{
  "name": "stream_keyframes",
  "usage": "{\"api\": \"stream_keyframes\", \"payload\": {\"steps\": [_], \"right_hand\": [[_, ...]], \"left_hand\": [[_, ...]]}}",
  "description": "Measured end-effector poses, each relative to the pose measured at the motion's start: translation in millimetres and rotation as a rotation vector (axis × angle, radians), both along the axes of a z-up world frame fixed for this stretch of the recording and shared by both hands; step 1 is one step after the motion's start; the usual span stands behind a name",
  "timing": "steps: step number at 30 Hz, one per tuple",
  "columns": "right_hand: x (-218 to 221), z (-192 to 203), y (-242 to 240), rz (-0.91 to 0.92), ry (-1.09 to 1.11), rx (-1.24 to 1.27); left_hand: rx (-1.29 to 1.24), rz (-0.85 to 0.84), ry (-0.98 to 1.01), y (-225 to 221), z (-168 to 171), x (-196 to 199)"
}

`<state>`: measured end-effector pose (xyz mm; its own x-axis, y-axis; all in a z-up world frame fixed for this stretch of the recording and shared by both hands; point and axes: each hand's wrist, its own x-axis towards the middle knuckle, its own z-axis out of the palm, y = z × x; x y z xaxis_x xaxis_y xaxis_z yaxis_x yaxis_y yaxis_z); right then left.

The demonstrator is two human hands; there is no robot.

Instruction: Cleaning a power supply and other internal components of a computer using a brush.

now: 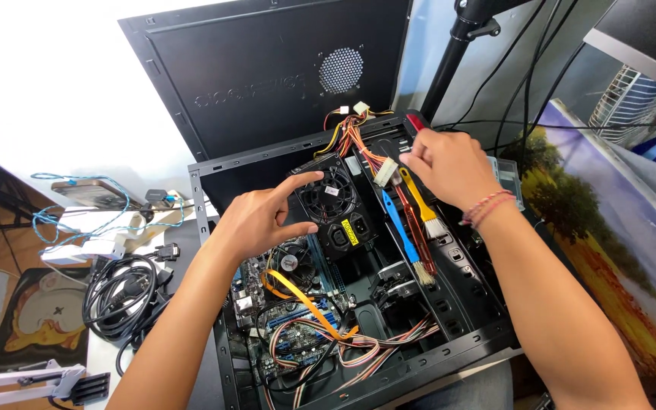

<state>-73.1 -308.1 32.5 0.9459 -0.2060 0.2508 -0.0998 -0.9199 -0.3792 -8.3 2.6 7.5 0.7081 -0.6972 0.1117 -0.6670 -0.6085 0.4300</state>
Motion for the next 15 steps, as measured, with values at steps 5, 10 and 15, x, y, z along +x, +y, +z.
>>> {"api": "stream_keyframes", "payload": {"steps": [5, 10, 15], "right_hand": [[-7, 5, -2, 0.078, 0.242, -0.162], [-8, -1, 14, 0.077, 0.367, -0.241], [-3, -20, 16, 0.09, 0.239, -0.332]], "left_hand": [[-0.003, 0.003, 0.022, 0, 0, 1], [0.025, 0.008, 0.032, -2, -1, 4], [0.028, 0.025, 0.033, -4, -1, 3]]}}
